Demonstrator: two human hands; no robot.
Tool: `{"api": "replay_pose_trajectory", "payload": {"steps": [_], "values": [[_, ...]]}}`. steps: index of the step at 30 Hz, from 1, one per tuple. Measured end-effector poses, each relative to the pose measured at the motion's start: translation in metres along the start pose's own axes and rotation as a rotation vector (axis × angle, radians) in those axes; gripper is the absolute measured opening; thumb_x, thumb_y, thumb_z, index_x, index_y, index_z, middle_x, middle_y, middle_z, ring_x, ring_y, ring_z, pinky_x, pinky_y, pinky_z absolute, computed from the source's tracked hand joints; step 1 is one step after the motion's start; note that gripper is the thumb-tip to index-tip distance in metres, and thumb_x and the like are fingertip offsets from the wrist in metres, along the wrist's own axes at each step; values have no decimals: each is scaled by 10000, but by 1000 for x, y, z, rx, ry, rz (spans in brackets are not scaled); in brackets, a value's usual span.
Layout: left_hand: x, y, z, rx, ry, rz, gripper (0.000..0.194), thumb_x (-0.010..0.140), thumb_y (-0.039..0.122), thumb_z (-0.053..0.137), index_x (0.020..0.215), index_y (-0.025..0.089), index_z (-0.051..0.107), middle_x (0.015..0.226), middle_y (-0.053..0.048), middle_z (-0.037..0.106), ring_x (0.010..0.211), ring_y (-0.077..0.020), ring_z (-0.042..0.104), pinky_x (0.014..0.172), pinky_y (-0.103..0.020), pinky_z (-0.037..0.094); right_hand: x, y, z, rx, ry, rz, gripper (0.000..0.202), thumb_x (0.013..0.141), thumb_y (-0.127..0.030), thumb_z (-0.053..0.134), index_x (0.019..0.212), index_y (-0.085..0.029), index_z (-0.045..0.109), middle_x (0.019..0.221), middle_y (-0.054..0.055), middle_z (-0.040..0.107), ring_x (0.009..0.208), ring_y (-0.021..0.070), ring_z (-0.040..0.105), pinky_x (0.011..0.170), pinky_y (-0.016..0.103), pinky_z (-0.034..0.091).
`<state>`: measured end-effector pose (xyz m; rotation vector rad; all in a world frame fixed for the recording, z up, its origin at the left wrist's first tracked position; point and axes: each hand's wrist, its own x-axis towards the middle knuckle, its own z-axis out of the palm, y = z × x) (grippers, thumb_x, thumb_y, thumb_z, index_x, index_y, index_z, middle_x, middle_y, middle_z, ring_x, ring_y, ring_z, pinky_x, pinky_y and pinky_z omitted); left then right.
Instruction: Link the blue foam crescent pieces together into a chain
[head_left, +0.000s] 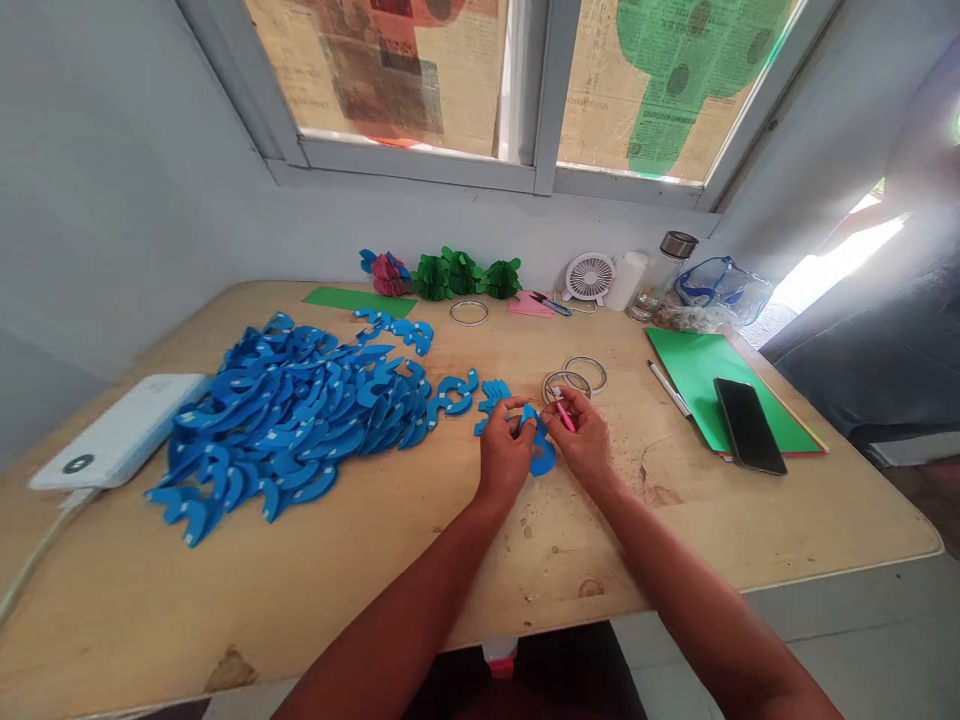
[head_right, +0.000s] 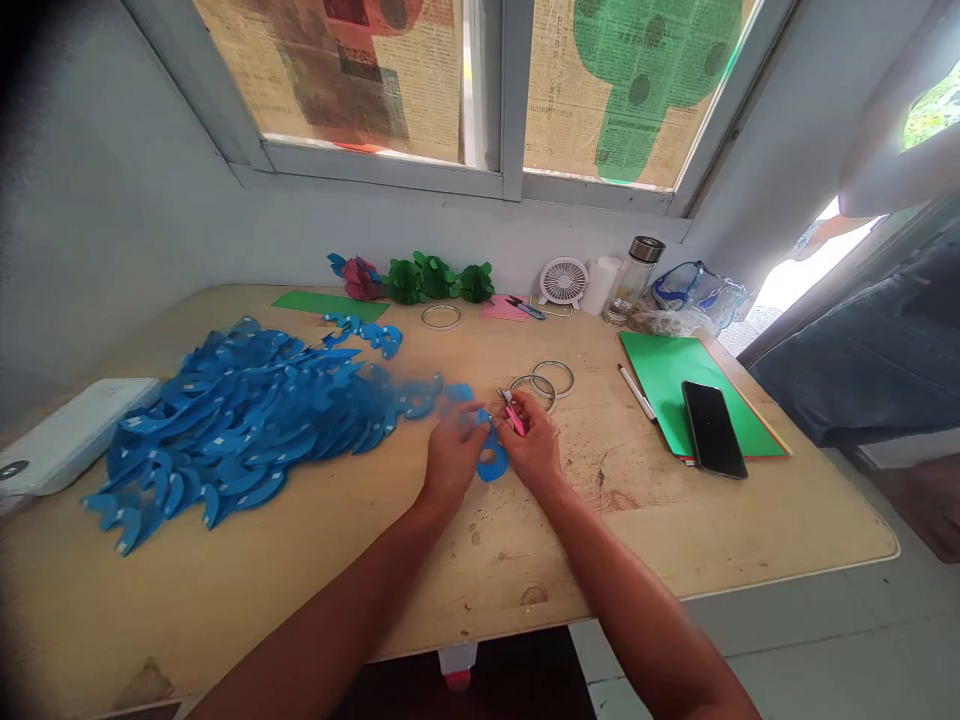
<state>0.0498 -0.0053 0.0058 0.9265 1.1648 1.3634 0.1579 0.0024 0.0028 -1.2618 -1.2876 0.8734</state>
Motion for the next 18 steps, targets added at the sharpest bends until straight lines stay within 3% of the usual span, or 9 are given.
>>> {"api": "replay_pose_trajectory", "payload": {"steps": [8,18], "values": [[-3,-1,3,-54,-45,-42,280,680,309,637,907,157,574,616,10,575,488,-88,495,412,-165,390,2,7,1,-148,37,-43,368,665,-273,623,1019,-181,592,771,15,656,685,159,597,629,275,476],[0,-6,5,-202,-5,-152,285,632,339,657,815,122,634,692,-20,622,560,-90,511,468,-173,381,2,8,3,-110,72,-15,380,671,-282,621,1035,-177,582,767,21,658,672,160,606,646,293,495]]}}
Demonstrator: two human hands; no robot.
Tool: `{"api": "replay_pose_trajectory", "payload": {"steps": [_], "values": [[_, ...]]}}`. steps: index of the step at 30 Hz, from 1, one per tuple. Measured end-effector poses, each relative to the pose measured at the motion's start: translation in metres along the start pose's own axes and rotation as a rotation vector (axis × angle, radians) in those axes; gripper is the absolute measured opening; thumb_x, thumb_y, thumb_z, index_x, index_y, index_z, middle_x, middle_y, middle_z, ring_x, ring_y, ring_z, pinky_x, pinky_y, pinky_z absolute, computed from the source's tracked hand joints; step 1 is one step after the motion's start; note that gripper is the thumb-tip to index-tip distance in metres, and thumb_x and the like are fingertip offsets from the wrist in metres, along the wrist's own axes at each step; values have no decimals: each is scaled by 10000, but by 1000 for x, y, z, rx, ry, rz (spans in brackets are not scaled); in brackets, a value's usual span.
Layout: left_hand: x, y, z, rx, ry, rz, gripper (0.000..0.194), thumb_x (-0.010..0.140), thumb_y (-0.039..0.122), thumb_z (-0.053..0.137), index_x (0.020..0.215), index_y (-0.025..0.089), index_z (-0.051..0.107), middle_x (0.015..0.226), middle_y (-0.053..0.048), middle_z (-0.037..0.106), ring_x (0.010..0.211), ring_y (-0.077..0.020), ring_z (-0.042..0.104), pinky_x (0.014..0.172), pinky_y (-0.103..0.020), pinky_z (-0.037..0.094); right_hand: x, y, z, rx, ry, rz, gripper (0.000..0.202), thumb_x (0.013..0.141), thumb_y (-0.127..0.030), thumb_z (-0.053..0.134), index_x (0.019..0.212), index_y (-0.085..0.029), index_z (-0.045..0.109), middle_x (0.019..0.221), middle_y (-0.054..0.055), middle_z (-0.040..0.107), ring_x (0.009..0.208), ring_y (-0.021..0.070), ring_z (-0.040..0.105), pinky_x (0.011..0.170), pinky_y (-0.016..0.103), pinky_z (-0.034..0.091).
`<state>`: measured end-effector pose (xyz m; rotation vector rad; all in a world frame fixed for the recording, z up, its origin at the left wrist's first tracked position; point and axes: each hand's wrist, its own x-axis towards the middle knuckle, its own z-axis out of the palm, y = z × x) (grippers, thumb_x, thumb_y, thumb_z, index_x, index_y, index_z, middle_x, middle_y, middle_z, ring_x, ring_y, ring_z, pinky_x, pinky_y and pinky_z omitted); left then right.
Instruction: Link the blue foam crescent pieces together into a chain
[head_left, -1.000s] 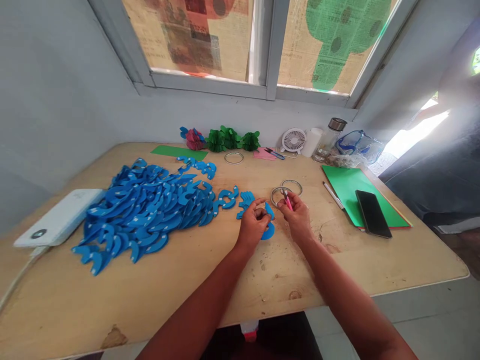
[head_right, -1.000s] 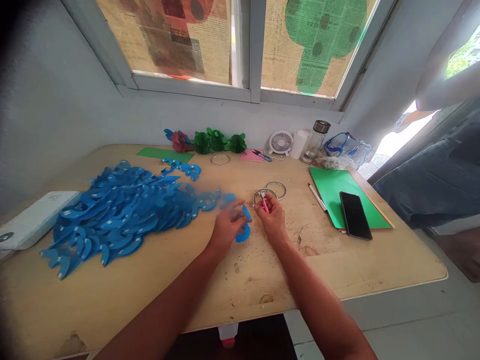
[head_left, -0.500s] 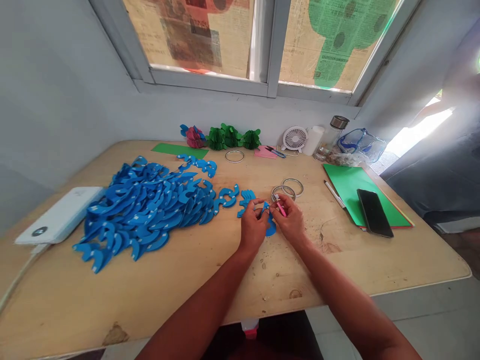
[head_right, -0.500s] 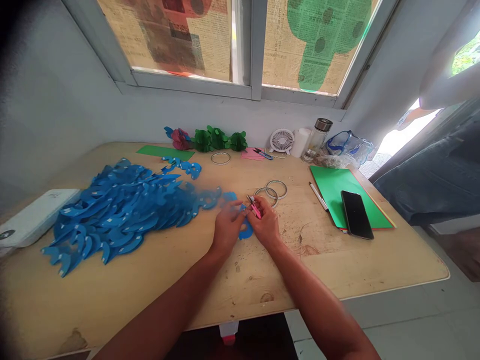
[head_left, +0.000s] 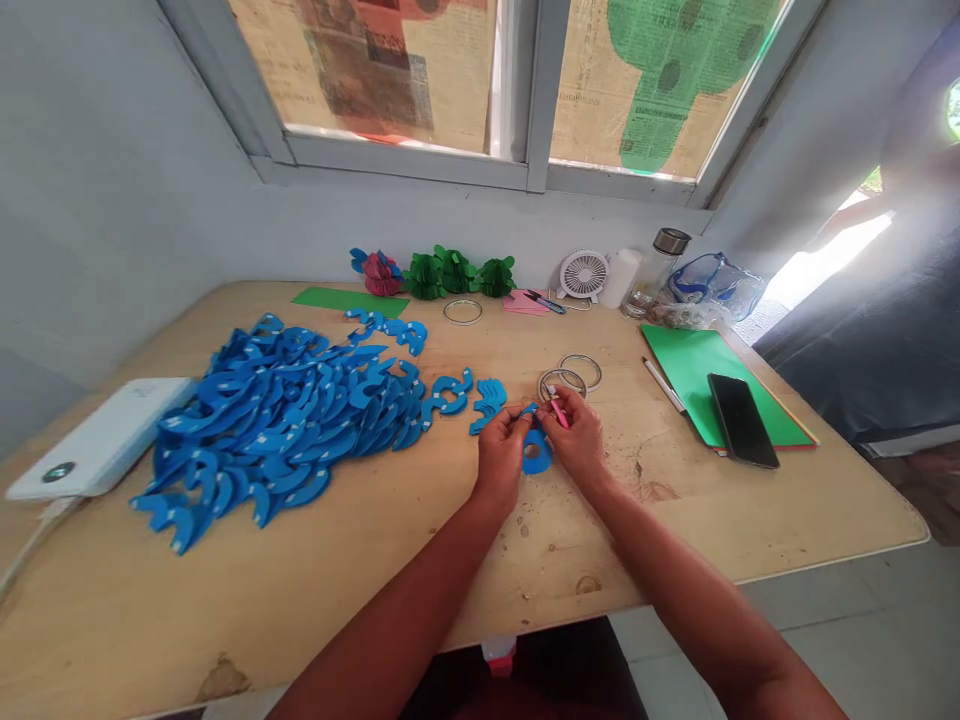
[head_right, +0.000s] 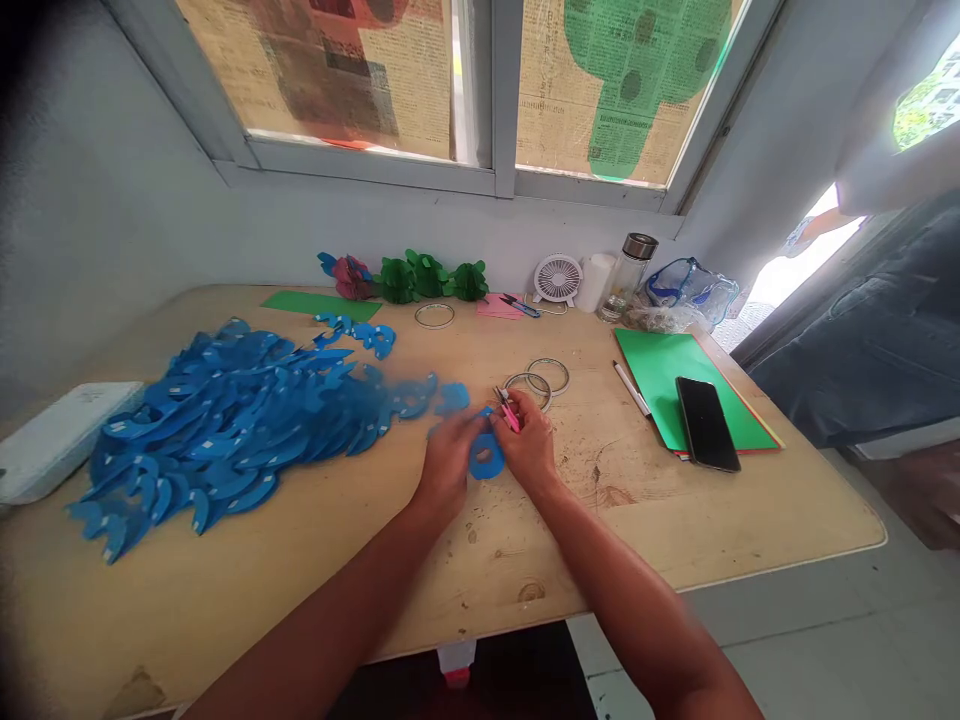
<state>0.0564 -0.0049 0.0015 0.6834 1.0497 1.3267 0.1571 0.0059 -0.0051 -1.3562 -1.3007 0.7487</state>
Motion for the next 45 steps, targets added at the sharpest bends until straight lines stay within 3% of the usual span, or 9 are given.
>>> {"api": "replay_pose_trajectory", "payload": {"steps": [9,13,19,26,34,38,45], "values": [[0,2,-1,37,0,47,217,649,292,647,769,114,668,707,-37,666,647,-124,581,585,-217,447,3,6,-1,43,-24,32,376,670,-287,638,1024,-177,575,770,25,655,676,164,607,644,296,495],[0,4,-2,153,-4,108,167,676,275,615,729,120,649,685,-25,649,617,-108,562,525,-188,432,5,6,-4,29,-66,0,390,677,-271,626,1051,-180,563,771,24,640,665,159,593,612,284,477],[-1,4,-4,264,-41,119,212,704,306,575,826,141,626,738,-22,627,572,-104,531,408,-168,402,6,1,-10,-41,-144,-76,396,706,-231,585,1098,-210,537,723,-8,592,610,135,546,575,265,429],[5,-3,-11,439,-97,219,166,751,303,515,761,152,583,594,25,528,459,-77,451,393,-170,373,6,0,-11,-120,-164,-90,433,711,-205,564,1141,-221,513,751,-6,591,601,135,527,572,270,413],[4,2,-12,719,-92,392,130,783,247,479,766,180,589,707,-12,624,641,-140,562,603,-243,427,4,-2,-11,-217,-156,-101,450,722,-208,546,1169,-225,503,750,-3,600,609,144,524,593,275,411],[3,6,-11,717,-95,411,122,774,216,486,768,186,604,774,-37,658,728,-170,587,707,-280,422,3,-3,-12,-240,-150,-120,441,731,-220,541,1171,-224,507,765,6,608,622,152,531,609,282,412],[3,4,-11,701,-97,388,146,729,155,509,795,198,632,814,-39,679,769,-185,599,729,-284,426,2,-5,-13,-279,-174,-131,446,739,-222,527,1184,-218,500,769,6,614,591,143,519,584,274,396]]}}
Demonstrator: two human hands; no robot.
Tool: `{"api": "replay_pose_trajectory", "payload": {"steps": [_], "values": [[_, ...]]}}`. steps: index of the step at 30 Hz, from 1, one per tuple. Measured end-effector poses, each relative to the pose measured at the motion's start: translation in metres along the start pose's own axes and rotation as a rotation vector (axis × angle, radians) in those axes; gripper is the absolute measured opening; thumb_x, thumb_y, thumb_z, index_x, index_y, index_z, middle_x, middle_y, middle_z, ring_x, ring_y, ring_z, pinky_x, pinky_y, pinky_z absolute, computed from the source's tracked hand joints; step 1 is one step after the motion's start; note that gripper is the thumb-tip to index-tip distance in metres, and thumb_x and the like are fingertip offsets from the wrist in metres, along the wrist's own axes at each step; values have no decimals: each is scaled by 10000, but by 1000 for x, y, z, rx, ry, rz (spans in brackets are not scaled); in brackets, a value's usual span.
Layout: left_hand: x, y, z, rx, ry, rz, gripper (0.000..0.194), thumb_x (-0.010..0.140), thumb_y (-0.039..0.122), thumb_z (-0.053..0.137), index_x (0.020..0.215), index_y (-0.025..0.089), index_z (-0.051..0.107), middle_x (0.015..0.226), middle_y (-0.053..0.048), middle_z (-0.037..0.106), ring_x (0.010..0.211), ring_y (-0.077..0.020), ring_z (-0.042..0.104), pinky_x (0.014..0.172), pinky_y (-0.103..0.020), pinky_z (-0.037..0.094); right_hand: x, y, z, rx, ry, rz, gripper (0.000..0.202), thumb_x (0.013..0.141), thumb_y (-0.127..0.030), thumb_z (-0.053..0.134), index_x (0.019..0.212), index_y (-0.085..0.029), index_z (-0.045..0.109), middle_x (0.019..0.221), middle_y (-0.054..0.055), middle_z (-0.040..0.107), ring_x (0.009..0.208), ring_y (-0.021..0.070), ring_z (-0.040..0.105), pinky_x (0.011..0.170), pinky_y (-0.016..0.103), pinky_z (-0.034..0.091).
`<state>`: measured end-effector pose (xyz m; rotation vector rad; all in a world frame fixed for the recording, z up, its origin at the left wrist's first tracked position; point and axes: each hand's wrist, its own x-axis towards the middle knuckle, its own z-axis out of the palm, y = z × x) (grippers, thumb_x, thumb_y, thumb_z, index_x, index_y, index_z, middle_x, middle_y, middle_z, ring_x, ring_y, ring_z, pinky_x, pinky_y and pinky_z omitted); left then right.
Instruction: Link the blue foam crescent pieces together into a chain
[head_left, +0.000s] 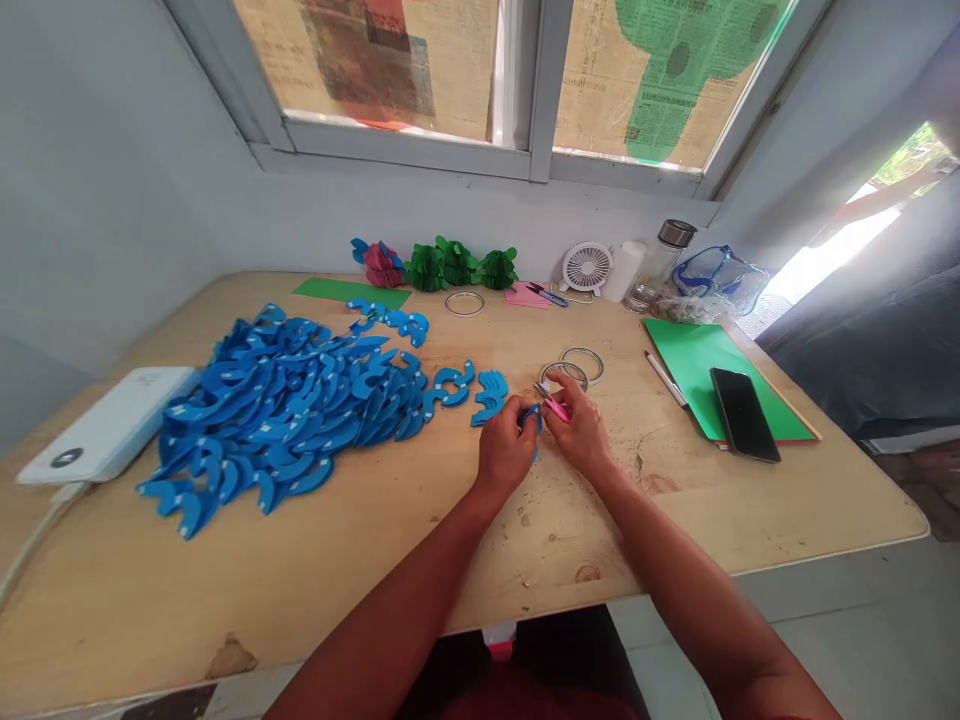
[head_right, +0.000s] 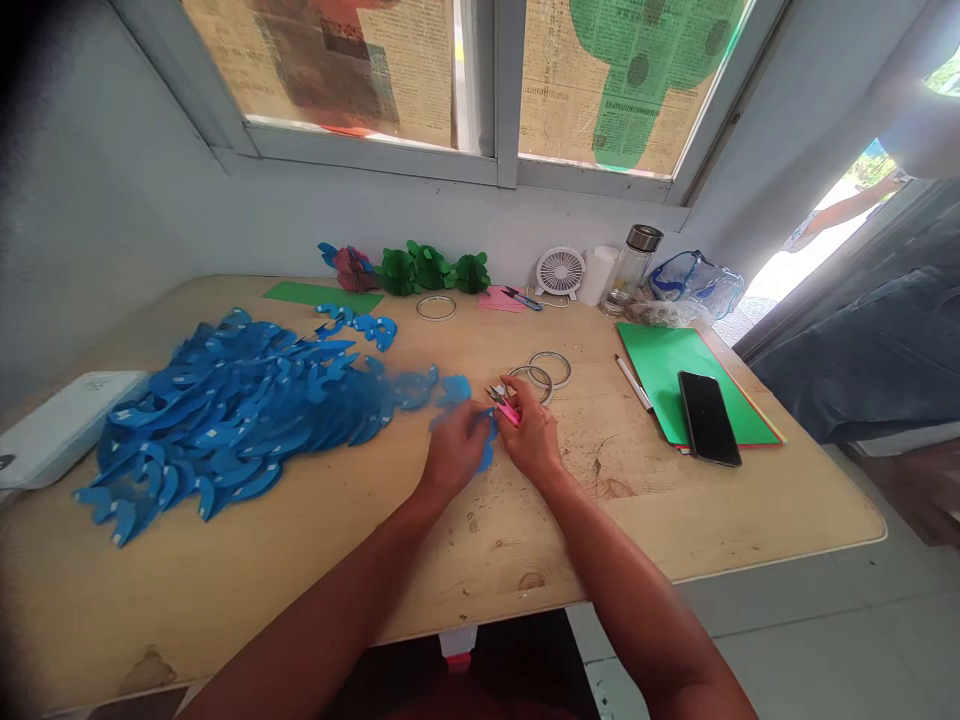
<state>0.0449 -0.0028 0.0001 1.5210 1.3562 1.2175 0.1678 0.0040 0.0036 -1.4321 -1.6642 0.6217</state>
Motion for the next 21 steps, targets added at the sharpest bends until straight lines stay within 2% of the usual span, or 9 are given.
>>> {"api": "replay_pose_trajectory", "payload": {"steps": [8,14,21], "values": [[-1,1,0,-41,20,-57,116,707,148,552,761,203,639,763,-32,671,750,-183,602,700,-267,444,-2,-4,-2,-69,9,-16,445,742,-207,509,1187,-226,502,756,-1,609,610,149,532,599,276,399],[1,1,-1,7,-1,4,147,716,127,524,772,200,638,794,-36,681,758,-181,607,721,-277,438,-1,-4,-2,-82,7,-10,446,734,-204,509,1178,-233,510,728,-8,608,596,151,529,582,273,394],[1,1,-1,-25,8,-24,134,700,144,545,765,207,644,799,-38,688,773,-191,608,720,-282,442,-1,-3,-1,-87,11,-22,455,727,-201,506,1180,-236,506,739,-5,614,607,153,535,596,276,401]]}}
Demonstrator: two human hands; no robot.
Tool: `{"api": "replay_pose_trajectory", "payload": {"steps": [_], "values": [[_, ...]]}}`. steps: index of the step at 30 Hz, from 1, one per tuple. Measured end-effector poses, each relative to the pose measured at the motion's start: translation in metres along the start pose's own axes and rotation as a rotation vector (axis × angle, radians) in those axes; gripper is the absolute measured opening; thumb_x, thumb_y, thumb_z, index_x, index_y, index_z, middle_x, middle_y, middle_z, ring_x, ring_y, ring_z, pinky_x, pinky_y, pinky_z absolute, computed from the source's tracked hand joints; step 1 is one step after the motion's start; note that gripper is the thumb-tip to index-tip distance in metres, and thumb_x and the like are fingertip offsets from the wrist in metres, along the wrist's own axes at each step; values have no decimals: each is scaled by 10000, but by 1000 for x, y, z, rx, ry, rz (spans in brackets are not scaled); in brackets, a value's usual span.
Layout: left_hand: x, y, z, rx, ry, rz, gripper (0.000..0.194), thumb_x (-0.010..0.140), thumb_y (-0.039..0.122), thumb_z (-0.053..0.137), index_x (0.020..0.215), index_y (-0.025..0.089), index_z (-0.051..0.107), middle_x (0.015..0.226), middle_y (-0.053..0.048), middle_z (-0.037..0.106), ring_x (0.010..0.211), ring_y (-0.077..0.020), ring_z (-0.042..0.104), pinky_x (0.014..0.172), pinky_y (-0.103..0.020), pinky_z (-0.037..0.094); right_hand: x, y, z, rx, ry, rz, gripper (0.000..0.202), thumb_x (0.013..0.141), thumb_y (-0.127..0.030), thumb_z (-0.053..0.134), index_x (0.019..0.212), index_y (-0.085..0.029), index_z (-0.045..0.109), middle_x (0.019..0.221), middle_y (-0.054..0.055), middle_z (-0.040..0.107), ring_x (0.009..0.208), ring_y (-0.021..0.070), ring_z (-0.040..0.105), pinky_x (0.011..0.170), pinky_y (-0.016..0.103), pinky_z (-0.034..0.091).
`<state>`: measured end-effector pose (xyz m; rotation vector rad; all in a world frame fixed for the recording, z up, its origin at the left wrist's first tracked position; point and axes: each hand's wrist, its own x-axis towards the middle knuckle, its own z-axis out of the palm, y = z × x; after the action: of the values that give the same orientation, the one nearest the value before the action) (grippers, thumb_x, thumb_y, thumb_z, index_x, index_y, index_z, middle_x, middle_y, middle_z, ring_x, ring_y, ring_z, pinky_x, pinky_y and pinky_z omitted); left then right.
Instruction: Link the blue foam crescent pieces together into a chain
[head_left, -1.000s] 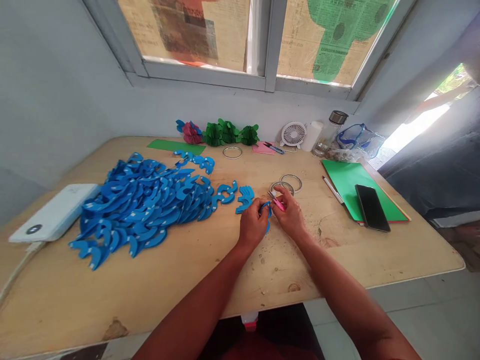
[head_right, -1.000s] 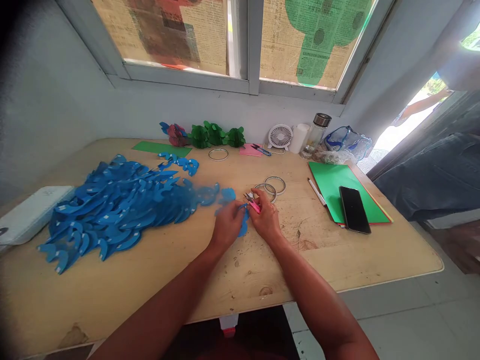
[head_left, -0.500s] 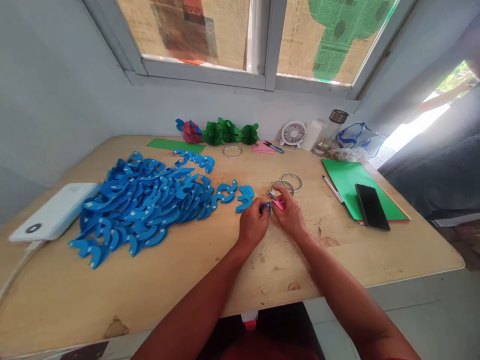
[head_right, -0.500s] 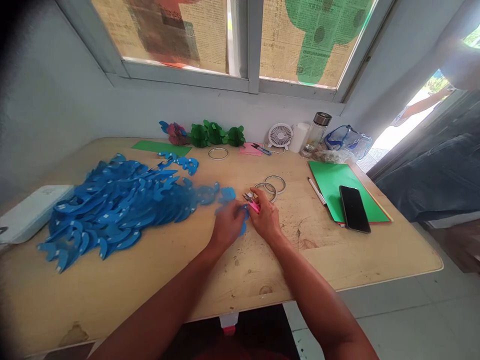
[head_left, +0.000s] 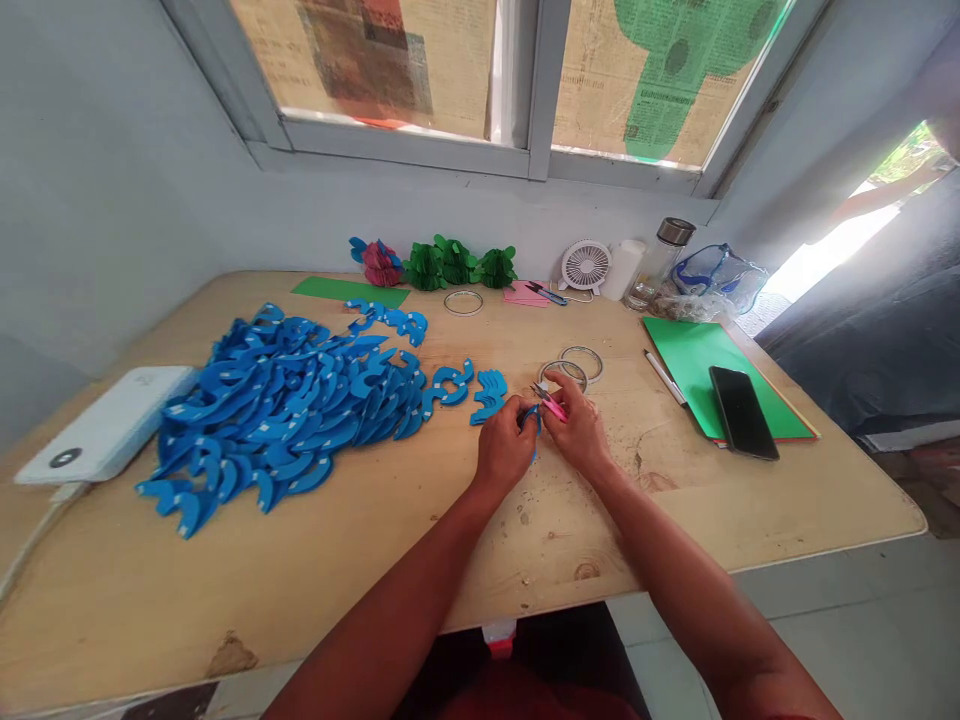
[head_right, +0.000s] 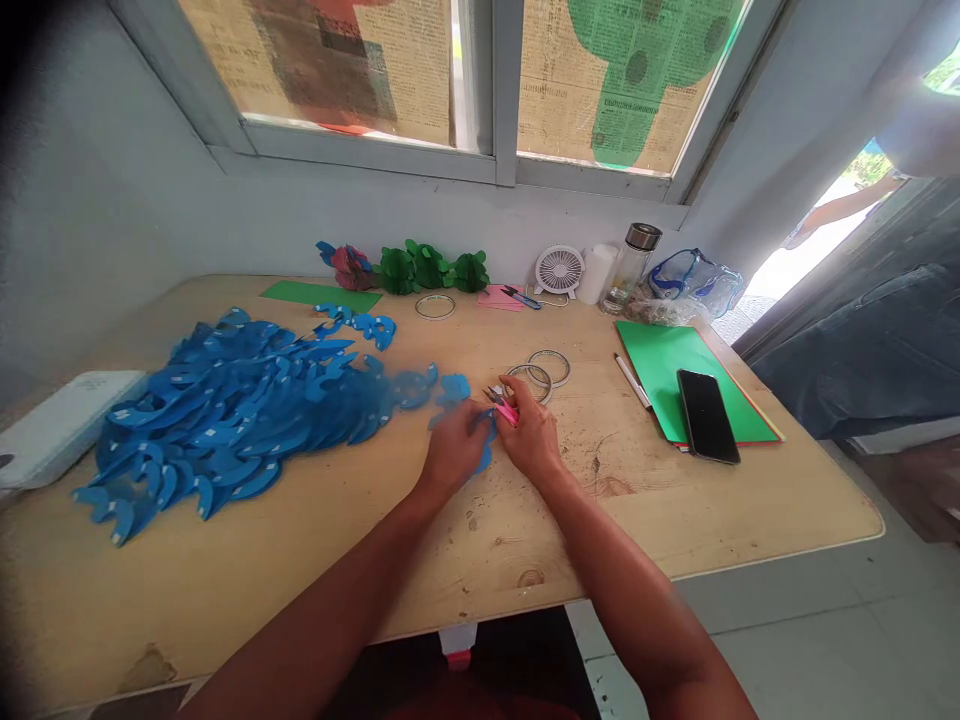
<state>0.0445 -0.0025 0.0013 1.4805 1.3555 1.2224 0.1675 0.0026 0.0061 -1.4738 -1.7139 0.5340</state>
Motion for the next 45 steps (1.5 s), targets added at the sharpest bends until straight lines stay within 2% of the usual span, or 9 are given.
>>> {"api": "replay_pose_trajectory", "payload": {"steps": [5,16,24,29,33,39,45], "values": [[0,0,0,-48,9,-61,88,673,174,582,728,208,642,760,-35,683,754,-190,604,709,-276,447,0,1,0,-5,-2,6,457,720,-195,511,1175,-237,510,738,-6,618,609,155,538,591,274,399],[1,3,-1,19,51,-56,62,679,189,575,650,191,630,642,-15,641,614,-154,566,595,-241,407,-2,-2,-1,-4,14,-16,404,750,-224,510,1153,-238,537,713,-3,614,607,157,535,598,275,406],[4,-2,2,-121,66,-92,78,672,182,558,612,174,609,547,16,586,534,-122,538,489,-207,404,-2,-6,-1,60,45,18,361,773,-242,498,1130,-226,547,709,1,626,607,158,557,613,277,421],[2,2,3,-234,59,-186,68,665,203,571,658,157,620,529,35,561,403,-80,443,390,-193,351,-2,-7,0,103,63,39,374,773,-233,500,1146,-230,534,755,8,648,655,165,588,641,282,435],[1,7,2,-298,71,-229,75,652,220,593,653,148,613,522,42,540,385,-62,406,360,-177,327,-1,-5,0,105,97,50,372,765,-232,512,1136,-231,540,795,13,655,683,165,599,654,283,443],[0,9,2,-375,58,-288,125,638,262,614,661,139,605,522,46,508,388,-52,384,326,-157,307,1,-1,-1,250,61,85,417,733,-244,558,1148,-208,533,783,18,656,662,155,595,628,271,448],[1,8,2,-429,49,-306,181,634,305,633,674,131,601,515,50,497,392,-45,383,324,-145,302,3,2,3,446,33,140,441,708,-264,597,1139,-186,540,690,-8,612,592,129,540,572,248,420]]}}
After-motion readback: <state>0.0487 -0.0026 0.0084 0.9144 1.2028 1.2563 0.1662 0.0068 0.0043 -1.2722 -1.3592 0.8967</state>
